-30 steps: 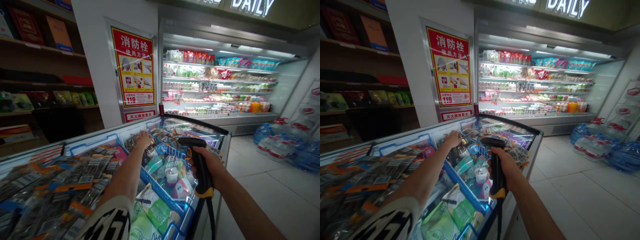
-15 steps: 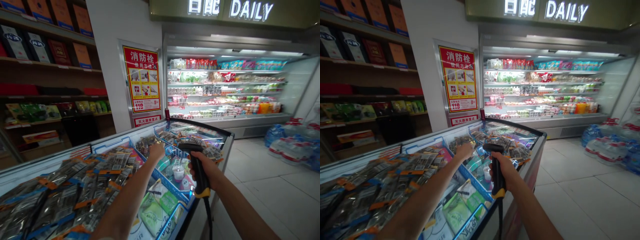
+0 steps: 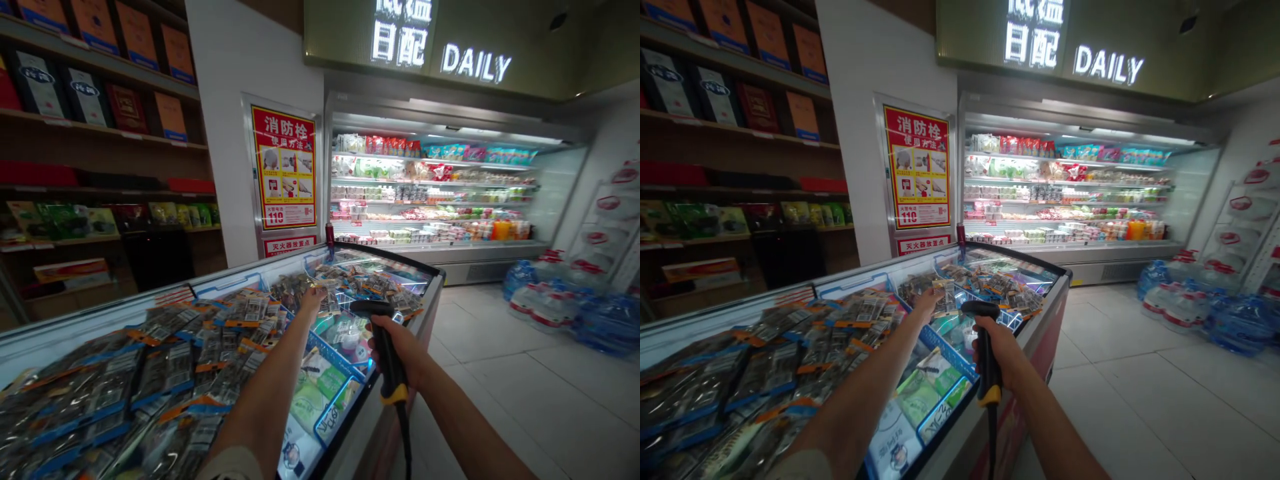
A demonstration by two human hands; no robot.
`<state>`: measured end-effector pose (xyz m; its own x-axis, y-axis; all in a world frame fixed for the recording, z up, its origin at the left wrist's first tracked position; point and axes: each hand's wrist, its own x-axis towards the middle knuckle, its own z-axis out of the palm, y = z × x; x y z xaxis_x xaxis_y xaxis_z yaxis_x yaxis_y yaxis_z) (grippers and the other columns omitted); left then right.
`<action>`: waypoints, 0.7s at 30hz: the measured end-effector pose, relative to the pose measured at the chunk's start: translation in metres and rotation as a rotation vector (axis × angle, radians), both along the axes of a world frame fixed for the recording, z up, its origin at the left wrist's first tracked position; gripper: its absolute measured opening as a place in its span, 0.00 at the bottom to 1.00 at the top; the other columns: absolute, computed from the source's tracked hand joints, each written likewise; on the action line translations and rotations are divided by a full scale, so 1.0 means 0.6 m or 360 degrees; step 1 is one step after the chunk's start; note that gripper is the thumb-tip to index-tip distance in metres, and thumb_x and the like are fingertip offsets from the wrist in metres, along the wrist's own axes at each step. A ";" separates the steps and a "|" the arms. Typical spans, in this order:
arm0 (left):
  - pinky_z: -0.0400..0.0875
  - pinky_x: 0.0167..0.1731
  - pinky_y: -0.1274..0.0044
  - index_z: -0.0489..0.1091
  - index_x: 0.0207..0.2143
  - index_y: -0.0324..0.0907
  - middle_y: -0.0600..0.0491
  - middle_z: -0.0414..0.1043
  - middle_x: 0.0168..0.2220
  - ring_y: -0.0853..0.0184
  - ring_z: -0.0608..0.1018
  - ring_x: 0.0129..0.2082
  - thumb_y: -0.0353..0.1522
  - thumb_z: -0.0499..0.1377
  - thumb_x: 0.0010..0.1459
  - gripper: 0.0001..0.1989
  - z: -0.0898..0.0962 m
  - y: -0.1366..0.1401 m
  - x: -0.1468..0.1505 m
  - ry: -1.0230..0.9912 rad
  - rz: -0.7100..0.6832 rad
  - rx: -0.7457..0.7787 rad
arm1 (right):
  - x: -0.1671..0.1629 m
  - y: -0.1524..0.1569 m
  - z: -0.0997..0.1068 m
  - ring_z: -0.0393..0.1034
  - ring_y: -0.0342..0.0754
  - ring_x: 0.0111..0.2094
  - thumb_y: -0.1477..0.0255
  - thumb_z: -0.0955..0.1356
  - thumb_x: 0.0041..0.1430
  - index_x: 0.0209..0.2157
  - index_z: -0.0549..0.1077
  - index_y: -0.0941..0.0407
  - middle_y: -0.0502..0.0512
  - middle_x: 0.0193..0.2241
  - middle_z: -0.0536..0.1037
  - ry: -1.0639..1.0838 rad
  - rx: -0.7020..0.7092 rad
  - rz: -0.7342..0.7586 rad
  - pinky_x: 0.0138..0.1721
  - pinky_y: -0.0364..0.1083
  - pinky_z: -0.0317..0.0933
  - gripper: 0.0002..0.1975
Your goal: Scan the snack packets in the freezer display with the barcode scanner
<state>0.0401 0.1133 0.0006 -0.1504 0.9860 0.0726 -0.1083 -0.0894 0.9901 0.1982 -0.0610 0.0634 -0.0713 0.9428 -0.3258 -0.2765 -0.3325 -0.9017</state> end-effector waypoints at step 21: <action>0.64 0.33 0.75 0.69 0.35 0.36 0.48 0.72 0.33 0.65 0.73 0.31 0.30 0.57 0.41 0.14 0.071 -0.045 -0.099 0.0338 0.0009 0.0241 | -0.026 -0.033 0.022 0.58 0.39 0.11 0.63 0.63 0.47 0.24 0.62 0.57 0.45 0.12 0.63 -0.0159 0.0102 -0.0077 0.10 0.39 0.53 0.11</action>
<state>-0.0190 0.0863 0.0431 -0.1214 0.9606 0.2501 0.1013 -0.2387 0.9658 0.1826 -0.0807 0.0767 0.0047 0.9635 -0.2677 -0.1984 -0.2615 -0.9446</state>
